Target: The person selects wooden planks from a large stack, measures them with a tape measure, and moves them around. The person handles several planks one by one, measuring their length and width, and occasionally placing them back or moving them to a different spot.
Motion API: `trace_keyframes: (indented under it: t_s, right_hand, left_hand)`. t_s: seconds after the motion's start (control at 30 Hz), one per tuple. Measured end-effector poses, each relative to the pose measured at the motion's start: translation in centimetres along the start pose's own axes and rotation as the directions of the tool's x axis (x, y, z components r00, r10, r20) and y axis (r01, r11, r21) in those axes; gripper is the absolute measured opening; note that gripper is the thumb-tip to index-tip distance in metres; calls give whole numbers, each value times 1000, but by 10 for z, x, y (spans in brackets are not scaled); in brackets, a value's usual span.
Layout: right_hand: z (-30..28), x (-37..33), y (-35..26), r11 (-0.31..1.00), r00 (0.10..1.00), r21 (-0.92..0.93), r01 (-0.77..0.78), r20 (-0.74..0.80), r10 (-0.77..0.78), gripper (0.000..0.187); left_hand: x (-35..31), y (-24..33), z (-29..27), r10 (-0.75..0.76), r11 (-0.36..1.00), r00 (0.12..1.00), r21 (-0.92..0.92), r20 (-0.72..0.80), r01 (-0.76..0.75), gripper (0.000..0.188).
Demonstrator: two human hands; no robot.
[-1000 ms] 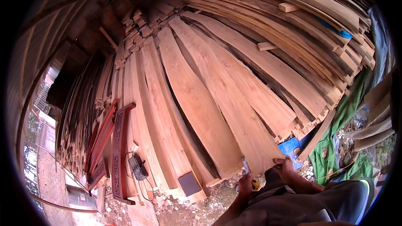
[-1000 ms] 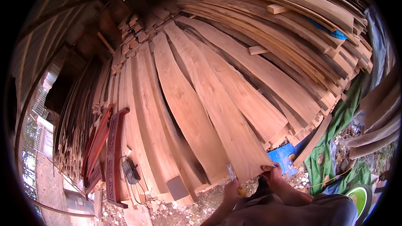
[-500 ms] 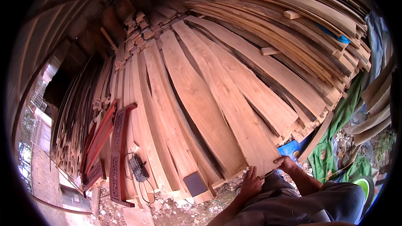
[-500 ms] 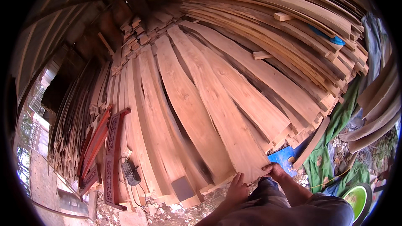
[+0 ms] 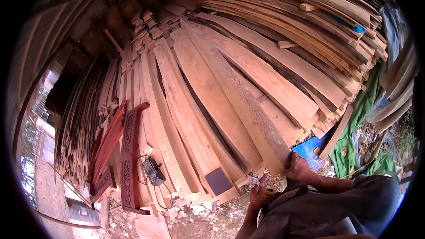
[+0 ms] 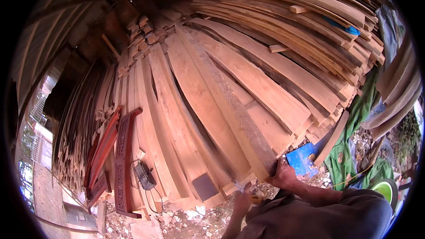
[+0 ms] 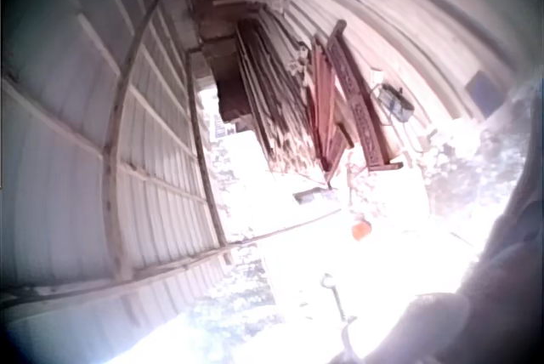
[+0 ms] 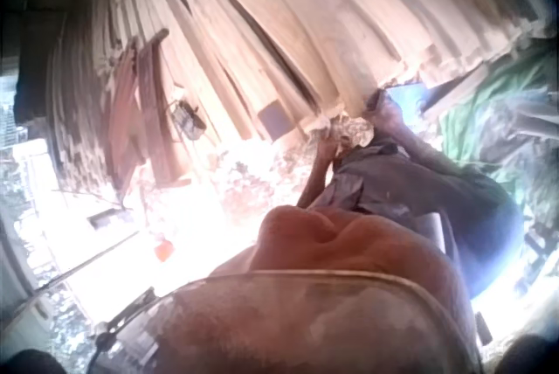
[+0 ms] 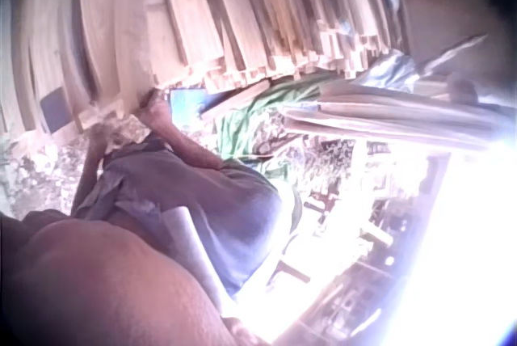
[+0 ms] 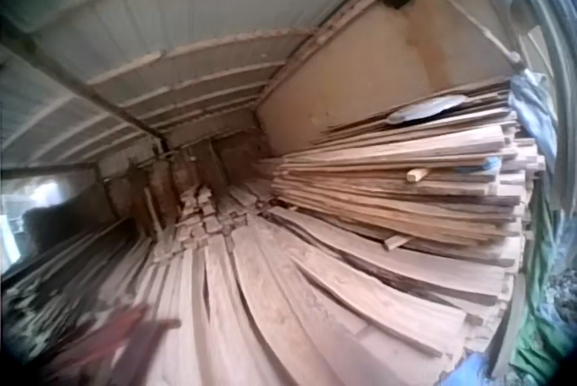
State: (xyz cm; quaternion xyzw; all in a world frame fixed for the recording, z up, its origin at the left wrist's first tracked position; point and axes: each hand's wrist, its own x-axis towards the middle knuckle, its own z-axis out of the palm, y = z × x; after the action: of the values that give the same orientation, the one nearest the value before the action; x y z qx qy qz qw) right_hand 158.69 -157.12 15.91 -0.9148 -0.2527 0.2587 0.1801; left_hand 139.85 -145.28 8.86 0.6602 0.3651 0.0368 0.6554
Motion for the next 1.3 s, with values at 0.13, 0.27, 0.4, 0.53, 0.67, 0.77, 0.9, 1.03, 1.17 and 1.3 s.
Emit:
trace_keyframes:
  t_s: [0.13,0.27,0.4,0.53,0.67,0.77,0.9,1.03,1.17,1.3]
  right_hand:
    - [23,-10,-20,994,994,-45,104,32,-103,105]
    - [22,-24,-22,985,986,-33,167,21,-166,105]
    - [4,-34,-38,958,948,-26,287,151,-280,100]
    - [43,-4,8,821,896,411,397,18,-443,67]
    - [110,53,62,602,930,723,-337,356,94,54]
    - [143,69,68,-77,602,600,-796,799,3,55]
    - [160,66,65,-217,702,668,-712,679,-214,57]
    - [170,68,68,-259,757,711,-654,603,-252,48]
    - [168,67,68,-281,780,735,-618,618,-100,37]
    - [132,73,111,-89,893,891,-445,449,36,26]
  left_hand:
    - [-31,-10,-12,98,995,994,-2,-51,-98,40]
    - [-22,1,0,115,960,992,-251,-46,-123,43]
    - [-25,16,9,94,951,985,-279,-147,-132,37]
    - [-25,9,6,58,925,962,-349,-267,-152,31]
    - [-30,23,8,-11,929,924,-346,-383,-132,32]
    - [-26,17,12,-12,940,898,-312,-440,-140,36]
    - [-25,29,21,-29,970,851,-220,-525,-102,40]
    - [-26,40,35,-33,994,809,-104,-587,-36,41]
    - [-24,32,40,-109,969,795,-241,-597,-49,39]
    - [-18,-28,34,-254,717,890,-692,-378,-90,42]
